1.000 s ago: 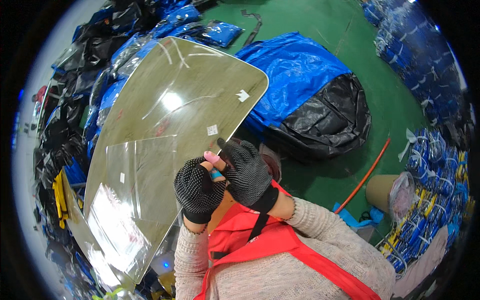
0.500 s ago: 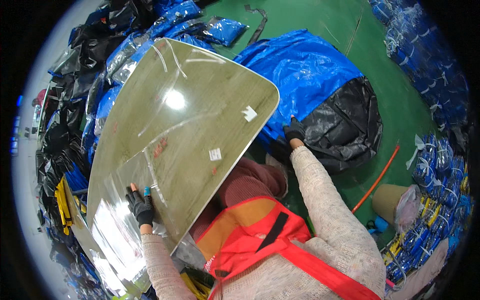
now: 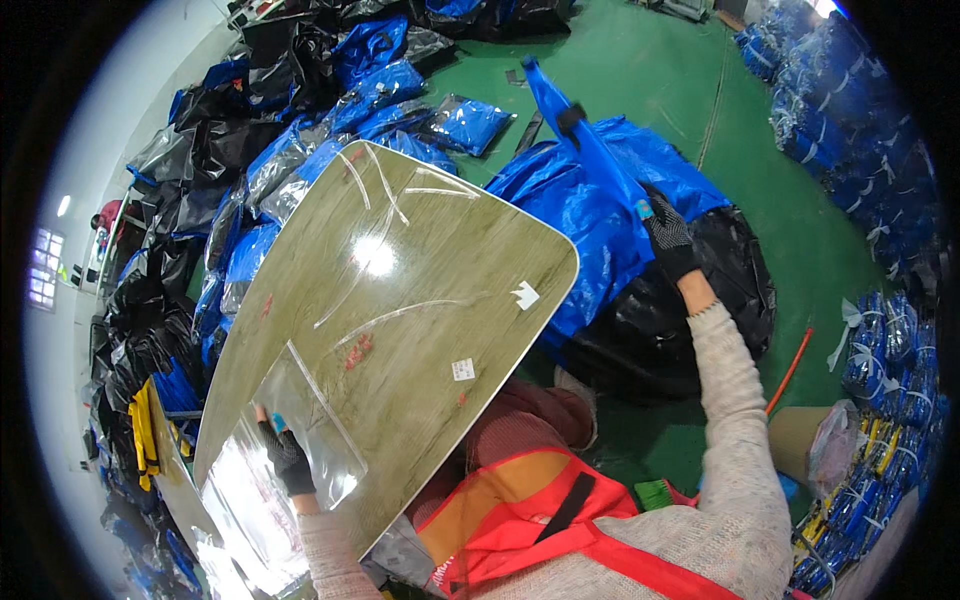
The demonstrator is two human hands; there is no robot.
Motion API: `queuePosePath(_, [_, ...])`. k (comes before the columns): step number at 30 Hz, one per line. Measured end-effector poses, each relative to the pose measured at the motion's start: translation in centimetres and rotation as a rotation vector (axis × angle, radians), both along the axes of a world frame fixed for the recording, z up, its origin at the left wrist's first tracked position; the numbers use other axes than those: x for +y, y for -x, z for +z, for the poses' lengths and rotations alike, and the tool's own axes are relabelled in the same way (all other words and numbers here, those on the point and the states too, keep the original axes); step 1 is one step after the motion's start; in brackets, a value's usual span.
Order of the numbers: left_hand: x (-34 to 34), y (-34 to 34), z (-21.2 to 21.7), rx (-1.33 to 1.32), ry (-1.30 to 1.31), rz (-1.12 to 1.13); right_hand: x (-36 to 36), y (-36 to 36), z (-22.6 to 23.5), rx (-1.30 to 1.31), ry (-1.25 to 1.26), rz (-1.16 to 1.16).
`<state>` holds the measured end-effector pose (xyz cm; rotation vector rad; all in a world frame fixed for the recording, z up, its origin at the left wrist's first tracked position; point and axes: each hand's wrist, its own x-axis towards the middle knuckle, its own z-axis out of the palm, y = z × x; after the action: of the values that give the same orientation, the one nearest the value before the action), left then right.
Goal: The person repeatedly places blue and black plastic bags into clear plastic sleeves on a work table. They smooth the sleeves and handle the bags one at a time, then set the packaged items aside.
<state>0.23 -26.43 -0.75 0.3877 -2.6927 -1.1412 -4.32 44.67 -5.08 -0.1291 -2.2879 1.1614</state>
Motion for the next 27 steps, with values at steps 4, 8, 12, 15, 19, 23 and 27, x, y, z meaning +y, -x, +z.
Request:
queuePosePath(4, [6.3, 2.1, 5.1, -0.094, -0.913, -0.666, -8.1, -7.4, 14.3, -0.143, 0.126, 0.691])
queuePosePath(8, [10.3, 3.0, 12.6, -0.262, -0.911, -0.788, -21.3, -17.5, 17.4, 0.066, -0.04, 1.659])
queuePosePath(12, [11.0, 3.8, 16.9, -0.325, -0.605, -0.832, -32.4, -24.7, 12.0, -0.489, 0.091, 2.124])
queuePosePath(15, [8.3, 3.8, 18.0, -0.332, -0.397, -0.773, -38.8, -27.7, 8.1, -0.721, 0.201, 2.111])
queuePosePath(19, [0.4, 1.3, 19.4, -0.179, -0.135, -0.473, -41.7, -28.2, 8.9, -0.432, -0.024, 1.913])
queuePosePath(23, [-7.9, -3.2, 18.7, -0.018, -0.312, -0.541, -34.5, -20.4, 14.0, 0.041, 0.035, 1.403])
queuePosePath(27, [-13.3, -6.4, 14.2, -0.015, -0.206, -0.555, -20.3, -8.6, 13.1, 0.356, -0.426, -0.062])
